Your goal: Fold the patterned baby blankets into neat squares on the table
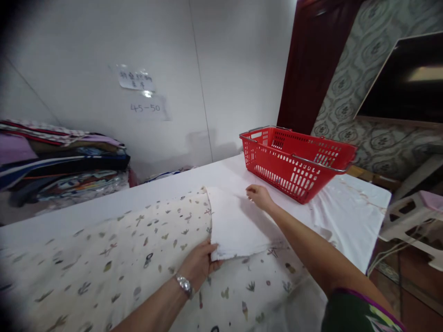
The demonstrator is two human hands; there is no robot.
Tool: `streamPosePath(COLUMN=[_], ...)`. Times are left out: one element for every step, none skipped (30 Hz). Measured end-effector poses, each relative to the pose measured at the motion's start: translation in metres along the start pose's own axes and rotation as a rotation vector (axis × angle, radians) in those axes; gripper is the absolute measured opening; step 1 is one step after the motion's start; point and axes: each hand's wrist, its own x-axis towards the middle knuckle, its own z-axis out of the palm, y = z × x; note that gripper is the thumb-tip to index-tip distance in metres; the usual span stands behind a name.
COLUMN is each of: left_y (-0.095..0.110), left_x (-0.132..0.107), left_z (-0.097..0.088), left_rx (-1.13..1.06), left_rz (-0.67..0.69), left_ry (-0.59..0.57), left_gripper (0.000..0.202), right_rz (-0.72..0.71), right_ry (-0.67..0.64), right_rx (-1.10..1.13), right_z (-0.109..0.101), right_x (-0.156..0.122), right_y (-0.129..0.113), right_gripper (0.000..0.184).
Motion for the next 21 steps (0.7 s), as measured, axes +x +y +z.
streamPosePath(left_y=[0.000, 0.000, -0.001, -0.002, -0.003, -0.005, -0.006, -0.006, -0.007, -0.007, -0.007, -0.006, -0.006, -0.006, -0.006, -0.006, -0.007, -0.007, -0.008, -0.009, -0.009], left_x=[-0.001, -0.001, -0.002, -0.002, -0.002, -0.002, -0.003, -0.005, -0.007, -0.010, -0.013, -0.016, -0.020, -0.024, -0.027, -0.031, -0.034, -0.037, -0.040, -0.042, -0.044], left_z=[0.001, 0.001, 0.002, 0.002, 0.002, 0.002, 0.002, 0.002, 0.002, 0.002, 0.002, 0.003, 0.004, 0.004, 0.005, 0.005, 0.006, 0.006, 0.006, 0.005, 0.005], left_rx=[0.014, 0.023, 0.030, 0.037, 0.046, 0.057, 0.069, 0.084, 0.100, 0.119, 0.138, 0.159, 0.177, 0.191, 0.198, 0.200, 0.197, 0.192, 0.187, 0.182, 0.179], left_rz=[-0.002, -0.002, 0.002, 0.007, 0.014, 0.026, 0.043, 0.067, 0.092, 0.118, 0.145, 0.168, 0.185, 0.195, 0.198, 0.197, 0.193, 0.190, 0.189, 0.193, 0.199], left_ry=[0.001, 0.008, 0.015, 0.022, 0.028, 0.032, 0.029, 0.021, 0.009, -0.002, -0.011, -0.014, -0.011, -0.007, -0.004, -0.003, -0.005, -0.006, -0.008, -0.007, -0.005], left_gripper=[0.026, 0.025, 0.024, 0.024, 0.025, 0.026, 0.027, 0.028, 0.029, 0.029, 0.030, 0.031, 0.032, 0.033, 0.034, 0.035, 0.036, 0.037, 0.037, 0.037, 0.036], right_rz=[0.062, 0.103, 0.136, 0.153, 0.161, 0.162, 0.153, 0.136, 0.113, 0.087, 0.060, 0.037, 0.016, -0.002, -0.015, -0.023, -0.028, -0.031, -0.033, -0.034, -0.039], right_ry=[0.049, 0.078, 0.084, 0.071, 0.056, 0.039, 0.021, 0.001, -0.019, -0.039, -0.057, -0.073, -0.088, -0.103, -0.119, -0.135, -0.150, -0.163, -0.171, -0.173, -0.169], right_rx=[-0.190, -0.272, -0.342, -0.372, -0.379, -0.393, -0.406, -0.415, -0.420, -0.422, -0.419, -0.418, -0.429, -0.450, -0.477, -0.505, -0.527, -0.540, -0.538, -0.530, -0.522], right_z=[-0.007, -0.012, -0.015, -0.015, -0.013, -0.010, -0.005, -0.001, 0.004, 0.008, 0.012, 0.014, 0.015, 0.016, 0.016, 0.016, 0.016, 0.016, 0.016, 0.015, 0.015], right_x=[0.019, 0.035, 0.047, 0.057, 0.063, 0.067, 0.070, 0.070, 0.070, 0.068, 0.065, 0.061, 0.056, 0.051, 0.045, 0.040, 0.036, 0.033, 0.031, 0.031, 0.032], right_y=[0.010, 0.018, 0.025, 0.031, 0.035, 0.036, 0.036, 0.035, 0.033, 0.030, 0.027, 0.025, 0.024, 0.023, 0.024, 0.025, 0.027, 0.028, 0.029, 0.029, 0.028], right_gripper=[0.023, 0.023, 0.022, 0.023, 0.024, 0.025, 0.027, 0.028, 0.029, 0.029, 0.029, 0.030, 0.031, 0.032, 0.033, 0.032, 0.029, 0.024, 0.020, 0.016, 0.013])
